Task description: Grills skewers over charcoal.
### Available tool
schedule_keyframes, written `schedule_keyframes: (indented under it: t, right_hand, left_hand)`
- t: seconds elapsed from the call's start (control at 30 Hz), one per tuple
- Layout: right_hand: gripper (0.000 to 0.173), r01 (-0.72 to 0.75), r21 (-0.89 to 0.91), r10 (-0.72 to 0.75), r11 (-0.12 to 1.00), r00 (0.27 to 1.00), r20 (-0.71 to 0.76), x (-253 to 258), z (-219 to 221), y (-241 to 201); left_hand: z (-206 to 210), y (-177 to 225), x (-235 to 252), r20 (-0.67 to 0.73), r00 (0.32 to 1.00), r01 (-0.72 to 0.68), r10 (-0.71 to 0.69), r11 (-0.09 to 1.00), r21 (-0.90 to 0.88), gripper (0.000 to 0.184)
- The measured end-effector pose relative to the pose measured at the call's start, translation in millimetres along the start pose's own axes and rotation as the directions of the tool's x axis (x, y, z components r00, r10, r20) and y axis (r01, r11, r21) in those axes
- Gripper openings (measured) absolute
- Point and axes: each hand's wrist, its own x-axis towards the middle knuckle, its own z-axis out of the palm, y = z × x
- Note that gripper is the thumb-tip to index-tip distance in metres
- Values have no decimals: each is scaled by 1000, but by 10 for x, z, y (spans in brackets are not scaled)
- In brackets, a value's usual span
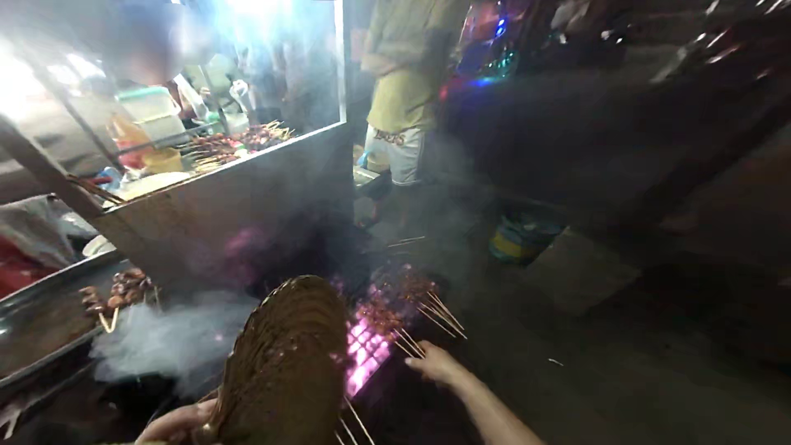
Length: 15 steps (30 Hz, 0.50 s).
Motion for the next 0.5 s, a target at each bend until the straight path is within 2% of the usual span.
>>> schedule_keyframes:
  t: [0.07,0.13,0.2,0.3,0.43,0.5]
  right_hand:
    - [34,-3,205,-12,979,997,70,-17,63,51]
    - [24,8,388,-47,921,995,91,-69,81,70]
    - [23,50,462,-88,886,994,62,-187,108,50]
    - [23,108,462,-146,880,988,46,-432,367,-16]
    - [26,53,410,-127,910,980,155,-603,960,-4]
    - [29,1,443,-82,896,983,162,-571,1078,11]
  left_hand:
    - [-30,-27,-4,-59,997,-45,46,999,17,38]
    - [-61,-50,-28,-100,986,-123,136,985,123,35]
    - [-77,4,-63,-97,985,-132,143,985,110,33]
    - [-140,106,-149,-63,991,-118,122,990,73,34]
    - [-170,147,-209,-73,987,-135,140,988,72,34]
    - [-241,173,-218,-81,985,-144,149,987,70,32]
